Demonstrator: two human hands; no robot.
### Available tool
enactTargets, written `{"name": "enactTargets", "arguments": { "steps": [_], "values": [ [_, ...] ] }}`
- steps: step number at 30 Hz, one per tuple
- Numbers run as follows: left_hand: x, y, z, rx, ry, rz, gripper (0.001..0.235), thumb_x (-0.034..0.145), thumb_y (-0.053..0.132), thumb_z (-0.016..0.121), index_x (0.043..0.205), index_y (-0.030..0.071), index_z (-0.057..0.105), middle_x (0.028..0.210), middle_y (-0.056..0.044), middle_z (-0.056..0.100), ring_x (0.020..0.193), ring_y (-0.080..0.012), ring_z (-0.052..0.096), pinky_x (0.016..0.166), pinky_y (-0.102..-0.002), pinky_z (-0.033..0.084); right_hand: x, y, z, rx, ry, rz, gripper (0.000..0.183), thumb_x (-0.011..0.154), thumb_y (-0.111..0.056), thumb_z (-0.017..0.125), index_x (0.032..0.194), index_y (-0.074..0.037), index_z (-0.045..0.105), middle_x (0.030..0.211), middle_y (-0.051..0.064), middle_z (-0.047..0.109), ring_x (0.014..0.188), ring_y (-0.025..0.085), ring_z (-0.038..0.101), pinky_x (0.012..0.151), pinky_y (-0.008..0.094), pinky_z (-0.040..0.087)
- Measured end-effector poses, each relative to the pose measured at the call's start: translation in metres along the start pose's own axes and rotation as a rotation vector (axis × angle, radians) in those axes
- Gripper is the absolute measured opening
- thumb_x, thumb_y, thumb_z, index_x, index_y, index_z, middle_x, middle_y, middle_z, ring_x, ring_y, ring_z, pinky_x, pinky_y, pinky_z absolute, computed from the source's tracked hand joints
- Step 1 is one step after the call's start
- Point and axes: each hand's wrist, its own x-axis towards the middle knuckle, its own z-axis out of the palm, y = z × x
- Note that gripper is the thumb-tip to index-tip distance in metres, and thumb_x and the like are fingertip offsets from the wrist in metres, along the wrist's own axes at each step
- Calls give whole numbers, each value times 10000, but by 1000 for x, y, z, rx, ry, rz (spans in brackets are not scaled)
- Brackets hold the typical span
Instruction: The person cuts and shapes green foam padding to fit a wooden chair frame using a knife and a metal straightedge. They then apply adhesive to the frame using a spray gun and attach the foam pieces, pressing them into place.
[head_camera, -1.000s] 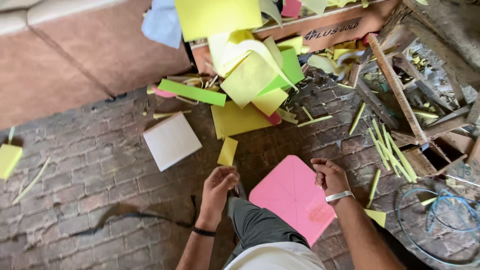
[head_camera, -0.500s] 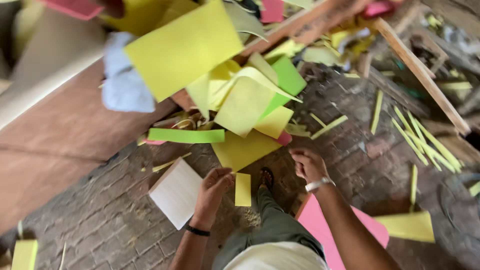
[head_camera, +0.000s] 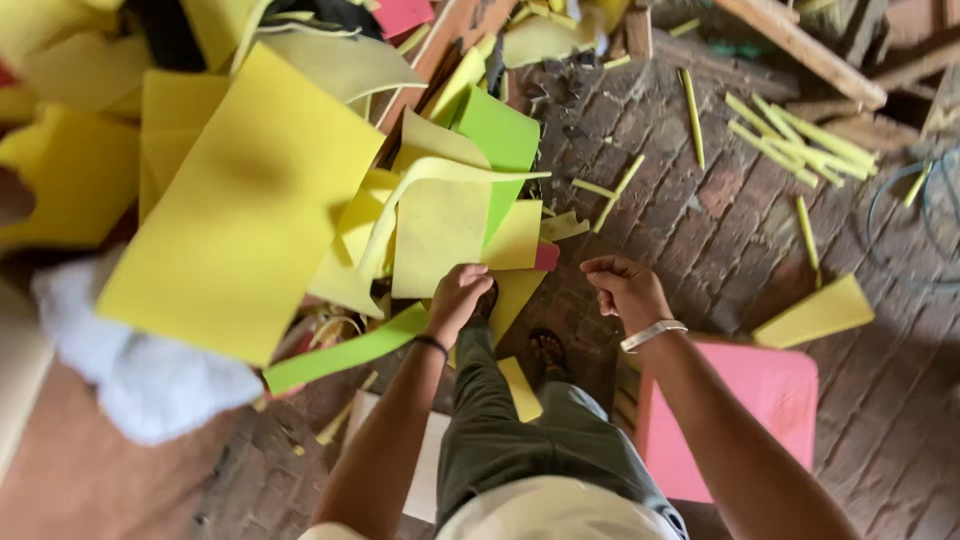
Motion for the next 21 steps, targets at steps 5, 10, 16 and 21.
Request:
{"name": "enactTargets", "arguments": {
  "steps": [5, 10, 16, 21],
  "values": [
    [162, -37, -24, 259, -126, -138, 530, 849, 283, 718, 1298, 12, 639, 1309, -160, 701, 1236, -247, 664, 1051, -350, 509, 38, 28, 36, 14, 225, 10, 183, 955, -65, 632, 1095, 0, 731, 596, 27, 540, 473, 105, 457, 457, 265, 336],
    [287, -51, -38, 512, -171, -145, 579, 808, 348, 723, 1308, 61, 660, 1334, -161, 687, 1252, -286, 647, 1070, -376, 490, 79, 63, 73, 85, 298, 142, 180, 939, -64, 639, 1071, 8, 737, 621, 18, 569, 478, 108, 472, 461, 270, 358],
    [399, -65, -35, 615, -102, -142, 666, 830, 449, 733, 1357, 59, 615, 1382, -193, 640, 1309, -321, 592, 1108, -406, 460, 128, 104, 85, 86, 303, 236, 203, 926, -84, 652, 1075, 3, 758, 587, 29, 564, 488, 111, 487, 475, 266, 394],
    [480, -76, -23, 888, -93, 60, 791, 854, 512, 744, 1452, 62, 491, 1564, -198, 441, 1496, -377, 330, 1224, -457, 302, 163, 127, 77, 178, 372, 357, 212, 920, -75, 662, 1078, 19, 768, 587, 41, 534, 486, 125, 461, 477, 283, 368]
  ]
}}
